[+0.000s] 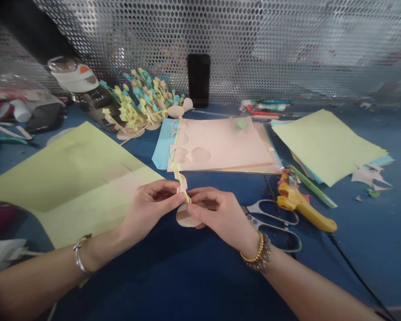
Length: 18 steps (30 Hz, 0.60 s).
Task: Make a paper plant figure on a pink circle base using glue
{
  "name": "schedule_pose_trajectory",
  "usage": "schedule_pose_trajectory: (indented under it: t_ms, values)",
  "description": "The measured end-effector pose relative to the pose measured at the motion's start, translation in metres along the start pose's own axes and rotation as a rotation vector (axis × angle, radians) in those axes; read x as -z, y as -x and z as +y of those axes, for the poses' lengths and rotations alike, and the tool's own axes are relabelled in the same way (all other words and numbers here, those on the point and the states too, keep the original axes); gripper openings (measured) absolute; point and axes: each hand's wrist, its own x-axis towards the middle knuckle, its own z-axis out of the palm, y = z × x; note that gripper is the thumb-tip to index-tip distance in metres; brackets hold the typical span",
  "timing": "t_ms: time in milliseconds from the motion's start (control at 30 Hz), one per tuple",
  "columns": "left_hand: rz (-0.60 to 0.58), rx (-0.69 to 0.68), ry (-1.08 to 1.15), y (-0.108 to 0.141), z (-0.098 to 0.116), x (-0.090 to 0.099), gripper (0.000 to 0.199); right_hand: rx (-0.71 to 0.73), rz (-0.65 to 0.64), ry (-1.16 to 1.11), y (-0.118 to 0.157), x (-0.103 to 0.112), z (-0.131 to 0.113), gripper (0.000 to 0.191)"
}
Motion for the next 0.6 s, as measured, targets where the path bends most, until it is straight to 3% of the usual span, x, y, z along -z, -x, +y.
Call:
schedule_pose_trajectory:
  t_ms: [200,600]
  values:
    - [-0.009,0.025,0.017,0.0,0.0025,0.0002,0.017,0.024,-0.006,0.027,-0.0001,-0.0005,0.0002,0.012]
    - [0.014,-0.038,-0.014,-0.0012,-0.0018,0.0009,0.01,0.011,-0.019,0.048,0.0009,-0.0017,-0.0022,0.017]
